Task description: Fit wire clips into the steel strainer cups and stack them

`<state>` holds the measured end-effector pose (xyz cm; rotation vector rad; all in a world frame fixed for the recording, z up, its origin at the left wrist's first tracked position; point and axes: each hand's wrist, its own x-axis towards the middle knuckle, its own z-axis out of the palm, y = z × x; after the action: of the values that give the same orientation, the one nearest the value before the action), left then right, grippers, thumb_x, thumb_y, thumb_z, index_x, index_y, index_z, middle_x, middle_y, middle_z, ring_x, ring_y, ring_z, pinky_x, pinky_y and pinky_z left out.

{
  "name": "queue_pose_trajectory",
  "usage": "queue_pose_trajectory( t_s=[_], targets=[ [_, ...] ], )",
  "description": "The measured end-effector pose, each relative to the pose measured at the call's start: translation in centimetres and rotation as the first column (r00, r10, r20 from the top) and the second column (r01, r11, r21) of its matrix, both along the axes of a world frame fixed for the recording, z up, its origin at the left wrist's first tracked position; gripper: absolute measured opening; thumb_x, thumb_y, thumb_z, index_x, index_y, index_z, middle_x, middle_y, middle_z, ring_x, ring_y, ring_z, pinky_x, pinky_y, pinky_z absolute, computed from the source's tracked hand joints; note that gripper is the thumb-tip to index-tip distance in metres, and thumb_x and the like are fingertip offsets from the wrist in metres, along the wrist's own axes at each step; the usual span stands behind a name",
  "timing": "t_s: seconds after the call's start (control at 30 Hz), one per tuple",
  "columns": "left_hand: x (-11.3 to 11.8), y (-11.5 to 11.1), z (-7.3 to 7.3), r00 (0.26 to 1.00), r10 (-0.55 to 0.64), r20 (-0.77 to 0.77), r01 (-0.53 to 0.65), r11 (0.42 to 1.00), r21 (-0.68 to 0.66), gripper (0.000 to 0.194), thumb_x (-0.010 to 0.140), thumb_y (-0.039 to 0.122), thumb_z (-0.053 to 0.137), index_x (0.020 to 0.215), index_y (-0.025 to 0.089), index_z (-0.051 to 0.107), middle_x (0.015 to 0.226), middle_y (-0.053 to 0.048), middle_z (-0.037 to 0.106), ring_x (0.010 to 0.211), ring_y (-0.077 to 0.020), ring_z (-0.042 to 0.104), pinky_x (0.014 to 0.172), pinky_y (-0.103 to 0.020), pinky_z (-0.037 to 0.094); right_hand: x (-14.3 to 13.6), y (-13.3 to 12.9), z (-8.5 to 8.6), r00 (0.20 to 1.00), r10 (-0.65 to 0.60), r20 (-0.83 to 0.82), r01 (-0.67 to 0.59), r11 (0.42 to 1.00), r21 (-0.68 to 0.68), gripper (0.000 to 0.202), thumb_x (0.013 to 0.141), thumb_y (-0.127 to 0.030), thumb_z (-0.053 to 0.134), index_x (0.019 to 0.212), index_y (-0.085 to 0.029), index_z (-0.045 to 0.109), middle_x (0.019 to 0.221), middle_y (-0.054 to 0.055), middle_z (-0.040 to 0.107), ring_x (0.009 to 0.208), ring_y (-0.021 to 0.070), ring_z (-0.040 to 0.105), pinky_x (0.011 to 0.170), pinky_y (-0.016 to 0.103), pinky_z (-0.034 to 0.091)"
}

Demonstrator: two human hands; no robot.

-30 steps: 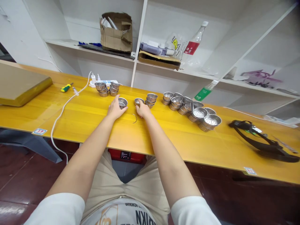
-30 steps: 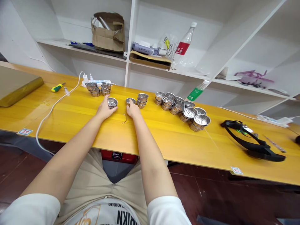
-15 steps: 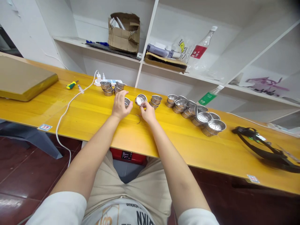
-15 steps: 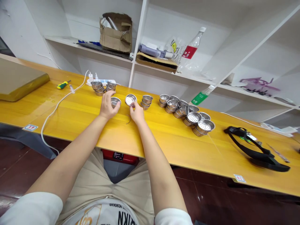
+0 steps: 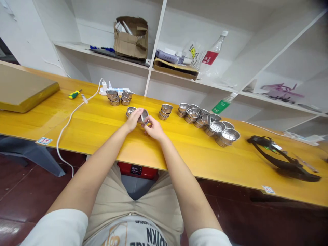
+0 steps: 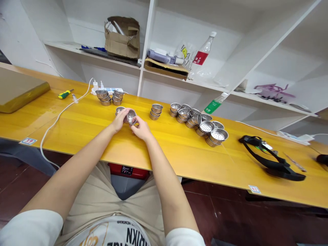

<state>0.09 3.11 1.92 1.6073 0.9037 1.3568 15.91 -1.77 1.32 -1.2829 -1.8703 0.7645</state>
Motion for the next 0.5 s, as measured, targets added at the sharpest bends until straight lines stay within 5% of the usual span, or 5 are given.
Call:
queue_pose_trajectory(
  t_s=[0.1,0.27,0.5],
  targets=[
    [0.4,0.0,-0.4,0.997,0.073,-0.028,-0.073,0.997,0.011,0.048,0.104,0.059,0.039,0.103,0.021,0.069,0.105,-0.008,0.073,0.101,-0.0231,0.069,0.094,-0.039,0.057,0.5,-0.5,0.5,0.968,-0.109,0.224,0.070,0.983,0.172,0.030,0.093,-0.041,0.058,0.119,-0.026,0.061,0.095,0.000,0.075,0.077,0.0178,0.072,0.074,0.027,0.054],
    [0.4,-0.5,-0.7,0.974,0.147,-0.173,-0.124,0.983,0.137,0.040,0.105,0.052,0.039,0.099,0.022,0.063,0.096,-0.006,0.069,0.091,-0.0204,0.065,0.090,-0.035,0.055,0.5,-0.9,1.2,0.853,-0.162,0.496,0.031,0.965,0.260,0.038,0.096,-0.034,0.055,0.132,-0.024,0.061,0.113,0.009,0.077,0.099,0.0271,0.071,0.085,0.034,0.052],
    [0.2,-1.1,-0.4,0.942,0.197,-0.270,-0.135,0.964,0.230,0.033,0.103,0.050,0.040,0.098,0.023,0.059,0.091,-0.003,0.067,0.088,-0.0204,0.062,0.086,-0.033,0.051,0.6,-1.3,1.6,0.801,-0.184,0.570,0.042,0.967,0.253,0.045,0.101,-0.029,0.047,0.145,-0.023,0.053,0.125,0.012,0.074,0.105,0.0276,0.069,0.089,0.034,0.052]
  ],
)
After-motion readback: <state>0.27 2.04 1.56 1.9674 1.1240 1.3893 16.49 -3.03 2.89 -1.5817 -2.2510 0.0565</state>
